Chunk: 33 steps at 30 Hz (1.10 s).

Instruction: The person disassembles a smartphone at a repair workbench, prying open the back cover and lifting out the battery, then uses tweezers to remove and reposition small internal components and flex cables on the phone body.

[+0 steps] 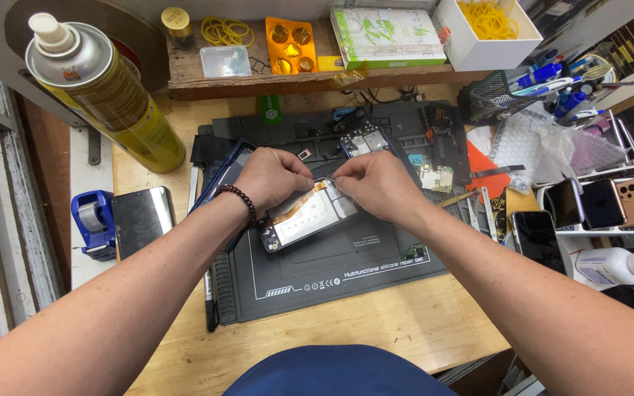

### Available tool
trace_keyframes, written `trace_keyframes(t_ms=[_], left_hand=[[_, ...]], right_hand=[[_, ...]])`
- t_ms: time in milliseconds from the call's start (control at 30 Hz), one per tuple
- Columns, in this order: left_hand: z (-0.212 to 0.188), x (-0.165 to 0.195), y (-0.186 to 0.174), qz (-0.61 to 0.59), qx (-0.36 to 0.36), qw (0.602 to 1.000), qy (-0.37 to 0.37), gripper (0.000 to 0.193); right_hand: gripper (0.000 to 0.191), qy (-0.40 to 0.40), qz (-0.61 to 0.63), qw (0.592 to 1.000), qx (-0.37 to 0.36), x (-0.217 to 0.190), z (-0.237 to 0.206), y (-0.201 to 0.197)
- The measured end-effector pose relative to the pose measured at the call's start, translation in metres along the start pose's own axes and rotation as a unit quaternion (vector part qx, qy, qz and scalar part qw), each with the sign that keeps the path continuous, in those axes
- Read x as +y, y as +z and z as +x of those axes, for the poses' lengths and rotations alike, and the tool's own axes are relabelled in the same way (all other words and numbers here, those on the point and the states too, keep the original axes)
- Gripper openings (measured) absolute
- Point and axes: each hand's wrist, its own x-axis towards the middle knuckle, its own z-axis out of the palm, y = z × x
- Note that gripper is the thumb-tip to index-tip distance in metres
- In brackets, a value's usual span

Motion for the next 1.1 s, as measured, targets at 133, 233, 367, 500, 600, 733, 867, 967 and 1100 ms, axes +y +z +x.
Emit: trace_keyframes(t_ms=[133, 233, 367, 500, 600, 733, 867, 967, 1100], left_hand=[[0.002, -0.002, -0.002, -0.005, -0.006, 1.0, -0.01, 0.01], [0.004, -0.004, -0.004, -0.044, -0.02, 0.999, -0.015, 0.014], [0.007, -0.008, -0.004, -0.063, -0.024, 0.998, -0.014, 0.016], [0.008, -0.009, -0.004, -0.048, -0.019, 0.999, -0.01, 0.015], [0.008, -0.009, -0.003, -0.052, -0.019, 0.998, -0.005, 0.015], [0.006, -0.008, -0.004, -0.06, -0.023, 0.998, -0.008, 0.014], [0.005, -0.008, -0.005, -0.066, -0.026, 0.997, -0.007, 0.015], [0.005, -0.008, -0.005, -0.073, -0.033, 0.997, -0.008, 0.016], [0.004, -0.01, -0.006, -0.085, -0.04, 0.996, -0.003, 0.019]], right_hand=[[0.02, 0.003, 0.03, 0.999, -0.011, 0.002, 0.002, 0.001], [0.019, 0.054, 0.083, 0.995, -0.023, 0.005, 0.003, 0.0], [0.018, 0.067, 0.122, 0.99, -0.024, 0.009, 0.007, 0.0], [0.019, 0.054, 0.145, 0.988, -0.025, 0.011, 0.012, -0.005], [0.02, 0.024, 0.073, 0.997, -0.025, 0.011, 0.013, -0.014], [0.02, 0.003, 0.07, 0.996, -0.05, 0.007, 0.016, -0.02], [0.019, -0.004, 0.067, 0.994, -0.081, 0.004, 0.018, -0.021], [0.018, 0.004, 0.055, 0.994, -0.098, 0.003, 0.019, -0.019], [0.017, 0.001, 0.058, 0.993, -0.1, 0.004, 0.02, -0.018]])
